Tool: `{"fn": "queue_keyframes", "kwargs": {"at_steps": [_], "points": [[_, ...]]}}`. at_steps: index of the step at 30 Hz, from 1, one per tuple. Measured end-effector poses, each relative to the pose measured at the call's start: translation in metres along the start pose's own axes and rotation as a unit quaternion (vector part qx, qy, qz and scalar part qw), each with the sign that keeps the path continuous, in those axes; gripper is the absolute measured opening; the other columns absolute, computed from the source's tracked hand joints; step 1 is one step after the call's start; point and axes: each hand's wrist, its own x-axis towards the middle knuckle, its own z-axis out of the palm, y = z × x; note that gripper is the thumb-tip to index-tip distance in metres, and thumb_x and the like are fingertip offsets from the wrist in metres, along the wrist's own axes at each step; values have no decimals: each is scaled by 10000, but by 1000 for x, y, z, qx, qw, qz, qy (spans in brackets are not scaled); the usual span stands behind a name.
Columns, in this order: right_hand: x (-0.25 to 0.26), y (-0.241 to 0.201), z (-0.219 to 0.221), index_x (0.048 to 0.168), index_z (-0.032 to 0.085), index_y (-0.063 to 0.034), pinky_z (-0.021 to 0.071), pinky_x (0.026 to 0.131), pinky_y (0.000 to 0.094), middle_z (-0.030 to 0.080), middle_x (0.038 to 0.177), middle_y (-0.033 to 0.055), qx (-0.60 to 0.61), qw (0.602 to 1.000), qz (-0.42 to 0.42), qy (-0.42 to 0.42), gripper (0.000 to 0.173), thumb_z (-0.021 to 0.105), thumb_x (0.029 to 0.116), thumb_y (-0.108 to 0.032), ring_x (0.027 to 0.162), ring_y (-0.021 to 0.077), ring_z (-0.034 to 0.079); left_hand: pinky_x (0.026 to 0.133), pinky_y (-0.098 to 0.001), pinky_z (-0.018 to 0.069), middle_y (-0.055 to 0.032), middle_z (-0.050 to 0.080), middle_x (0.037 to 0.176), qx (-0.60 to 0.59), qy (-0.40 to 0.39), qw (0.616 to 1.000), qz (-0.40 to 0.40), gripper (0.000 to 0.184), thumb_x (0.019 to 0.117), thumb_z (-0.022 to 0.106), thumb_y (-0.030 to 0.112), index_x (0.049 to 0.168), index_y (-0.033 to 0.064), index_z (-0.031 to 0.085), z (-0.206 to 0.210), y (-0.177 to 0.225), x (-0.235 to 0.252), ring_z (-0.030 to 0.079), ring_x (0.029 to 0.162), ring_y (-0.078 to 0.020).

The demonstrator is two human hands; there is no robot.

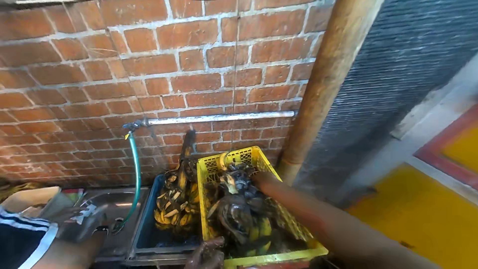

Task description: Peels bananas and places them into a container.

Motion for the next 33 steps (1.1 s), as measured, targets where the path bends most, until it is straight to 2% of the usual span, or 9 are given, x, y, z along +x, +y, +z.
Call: {"fn": "queue_keyframes", "kwargs": {"at_steps": [6,10,14,17,19,22,27,29,33], "points": [[-28,15,-17,1158,710,-9,513,898,693,679,1214,242,-63,997,-26,25,250,670,943,-132,1144,460,644,540,-286,529,-87,680,874,10,-10,1000,11,262,997,626,99,1247,38,675,6,7,1,587,605,-132],[-60,61,-32,1012,754,-160,580,740,636,731,935,119,106,968,-89,211,228,836,825,-260,866,349,711,590,-281,585,-98,738,980,77,45,984,152,199,950,671,7,1146,-3,706,17,12,4,665,674,-125],[-126,52,-19,1039,755,-207,627,774,481,745,959,-17,311,877,-218,296,348,925,756,-319,866,157,720,964,-304,601,-79,716,1245,296,97,865,394,313,877,799,104,1185,79,752,45,39,27,685,1139,-144],[-149,29,4,1022,753,-227,640,769,334,746,945,-74,428,835,-281,201,353,927,742,-353,863,61,714,967,-354,614,-81,664,1369,465,102,759,444,480,869,824,359,1295,165,717,59,52,46,668,1219,-171],[-155,20,19,1006,756,-222,626,767,305,745,921,-73,494,797,-299,178,357,930,738,-383,856,54,707,920,-353,629,-41,706,1297,516,101,726,443,482,879,797,434,1289,191,723,63,51,55,697,1153,-148],[-161,19,36,1074,765,-176,627,747,289,761,958,-33,575,722,-332,194,356,913,786,-326,842,90,717,878,-360,625,-47,747,1172,527,95,721,440,504,872,789,467,1278,175,729,67,44,59,726,1040,-150],[-170,31,60,1134,772,-148,530,456,228,752,959,-4,641,664,-343,174,215,767,952,-263,543,69,610,999,-275,572,-66,732,1226,429,50,776,460,449,874,816,322,1254,98,730,74,35,62,688,1139,-107],[-169,33,66,1125,782,-138,544,482,228,756,994,0,632,658,-354,203,197,756,962,-246,579,65,627,981,-280,582,-71,729,1230,438,43,768,466,450,884,803,324,1274,114,719,74,32,64,693,1127,-109],[-165,28,74,995,796,-103,620,776,266,773,963,-13,568,663,-359,330,108,742,933,-172,860,54,716,907,-334,614,-68,737,1203,501,43,738,451,478,895,781,374,1309,148,703,71,29,64,719,1061,-142]]}}
